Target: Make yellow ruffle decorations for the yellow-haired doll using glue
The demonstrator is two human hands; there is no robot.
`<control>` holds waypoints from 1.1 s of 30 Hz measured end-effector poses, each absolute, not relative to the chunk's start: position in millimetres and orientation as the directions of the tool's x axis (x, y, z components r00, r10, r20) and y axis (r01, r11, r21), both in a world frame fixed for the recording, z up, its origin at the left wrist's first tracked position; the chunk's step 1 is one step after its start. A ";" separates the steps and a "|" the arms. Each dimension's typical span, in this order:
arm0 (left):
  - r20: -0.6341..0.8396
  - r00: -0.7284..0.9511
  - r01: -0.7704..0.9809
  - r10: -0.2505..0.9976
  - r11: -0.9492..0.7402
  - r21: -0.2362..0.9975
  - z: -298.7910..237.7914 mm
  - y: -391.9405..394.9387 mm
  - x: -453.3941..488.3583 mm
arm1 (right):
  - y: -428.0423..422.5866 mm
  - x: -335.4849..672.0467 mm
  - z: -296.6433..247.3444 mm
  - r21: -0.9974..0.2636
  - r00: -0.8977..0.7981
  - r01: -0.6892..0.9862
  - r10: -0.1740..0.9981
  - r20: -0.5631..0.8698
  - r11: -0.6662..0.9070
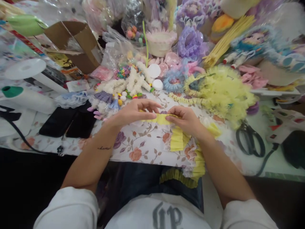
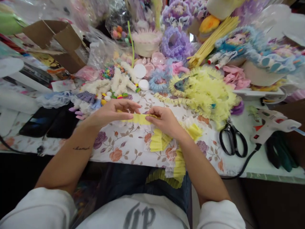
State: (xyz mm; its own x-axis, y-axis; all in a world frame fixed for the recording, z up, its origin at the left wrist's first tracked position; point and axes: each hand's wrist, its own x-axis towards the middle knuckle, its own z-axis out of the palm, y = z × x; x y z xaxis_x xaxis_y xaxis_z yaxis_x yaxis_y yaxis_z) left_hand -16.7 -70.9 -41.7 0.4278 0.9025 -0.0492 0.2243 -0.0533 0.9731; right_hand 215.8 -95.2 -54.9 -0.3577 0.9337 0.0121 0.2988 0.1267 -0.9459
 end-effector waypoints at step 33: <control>0.233 0.230 0.463 0.945 -0.316 0.828 -57.1 -92.1 9.2 | -101.9 202.6 -72.0 -0.855 -0.213 0.330 0.914 0.345 0.400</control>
State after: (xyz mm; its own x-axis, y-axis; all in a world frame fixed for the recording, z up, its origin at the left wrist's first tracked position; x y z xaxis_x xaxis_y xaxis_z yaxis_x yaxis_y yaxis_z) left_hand 9.2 -92.1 -57.1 0.2298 0.9450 0.2325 0.4633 -0.3164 0.8278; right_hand 202.6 -101.9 -72.0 -0.2131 0.9139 0.3455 0.3302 0.4001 -0.8549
